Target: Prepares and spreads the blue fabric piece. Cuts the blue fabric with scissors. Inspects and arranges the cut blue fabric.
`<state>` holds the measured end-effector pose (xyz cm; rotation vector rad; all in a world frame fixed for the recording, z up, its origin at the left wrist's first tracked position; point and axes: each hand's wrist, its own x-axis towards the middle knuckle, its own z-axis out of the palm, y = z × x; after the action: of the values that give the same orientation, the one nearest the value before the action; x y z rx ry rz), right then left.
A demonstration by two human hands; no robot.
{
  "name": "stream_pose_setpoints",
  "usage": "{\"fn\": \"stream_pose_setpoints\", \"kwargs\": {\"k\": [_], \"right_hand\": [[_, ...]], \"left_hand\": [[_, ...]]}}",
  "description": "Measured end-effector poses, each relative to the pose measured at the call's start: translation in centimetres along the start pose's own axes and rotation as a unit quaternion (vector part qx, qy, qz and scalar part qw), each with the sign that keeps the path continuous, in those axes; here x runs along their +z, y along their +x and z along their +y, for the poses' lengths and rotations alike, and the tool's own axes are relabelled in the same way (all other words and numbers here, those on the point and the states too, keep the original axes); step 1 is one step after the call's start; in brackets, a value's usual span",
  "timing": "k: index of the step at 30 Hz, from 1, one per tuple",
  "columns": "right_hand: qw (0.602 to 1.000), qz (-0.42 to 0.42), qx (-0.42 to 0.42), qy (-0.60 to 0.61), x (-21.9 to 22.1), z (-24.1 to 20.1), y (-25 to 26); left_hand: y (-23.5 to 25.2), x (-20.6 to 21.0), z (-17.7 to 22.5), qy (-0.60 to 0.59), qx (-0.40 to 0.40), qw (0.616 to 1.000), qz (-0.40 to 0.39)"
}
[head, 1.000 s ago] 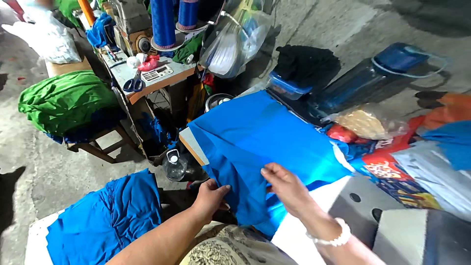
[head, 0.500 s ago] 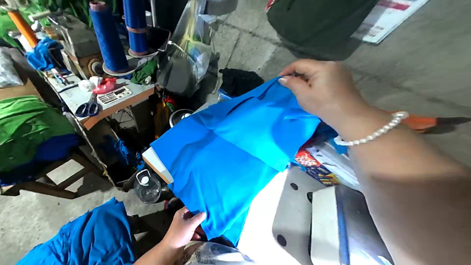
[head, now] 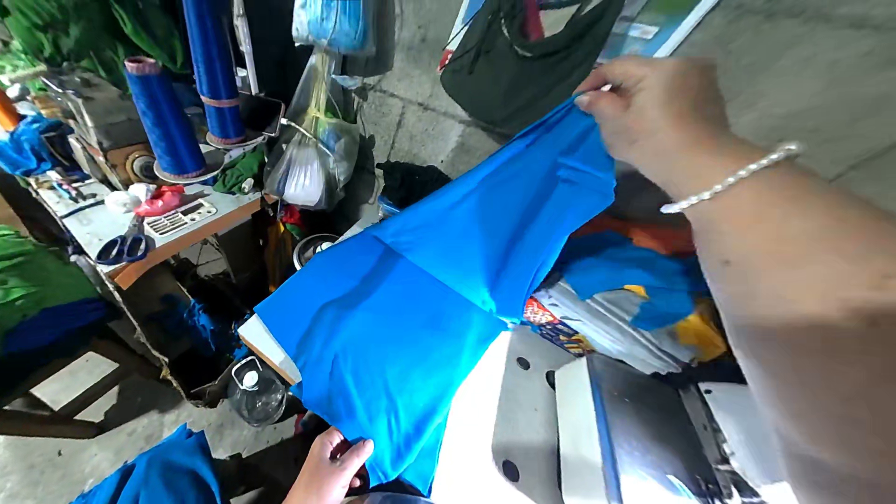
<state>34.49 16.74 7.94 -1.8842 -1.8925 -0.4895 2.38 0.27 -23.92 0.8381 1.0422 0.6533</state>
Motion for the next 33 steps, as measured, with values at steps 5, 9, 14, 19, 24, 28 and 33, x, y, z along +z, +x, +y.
{"fn": "stream_pose_setpoints", "kwargs": {"k": [5, 9, 14, 19, 24, 28, 33], "right_hand": [[1.0, -0.001, 0.03, 0.002, 0.0, 1.0, -0.4], [0.998, 0.006, 0.056, 0.021, 0.4, 2.2, -1.0], [0.997, 0.018, 0.063, 0.036, -0.1, 3.3, -1.3], [0.987, 0.027, 0.114, 0.112, -1.5, 4.6, -0.6], [0.957, 0.083, 0.216, 0.176, -5.2, 4.9, -0.1], [0.942, 0.114, 0.255, 0.183, -7.3, 7.5, 0.6], [0.927, 0.143, 0.276, 0.211, -7.5, 8.5, 0.3]], "left_hand": [[-0.1, 0.2, 0.0, 0.019, -0.013, 1.0, 0.0], [-0.3, 0.1, -0.1, 0.042, -0.003, 0.999, -0.007], [-0.5, -0.1, 0.0, 0.047, 0.03, 0.998, -0.019], [0.4, -0.5, -0.9, 0.043, 0.038, 0.998, -0.016], [1.0, -0.7, -1.6, 0.06, 0.036, 0.997, -0.026], [-0.5, 0.1, 1.2, 0.098, -0.003, 0.995, -0.023], [0.9, -0.5, -0.4, 0.073, 0.012, 0.997, -0.023]]}}
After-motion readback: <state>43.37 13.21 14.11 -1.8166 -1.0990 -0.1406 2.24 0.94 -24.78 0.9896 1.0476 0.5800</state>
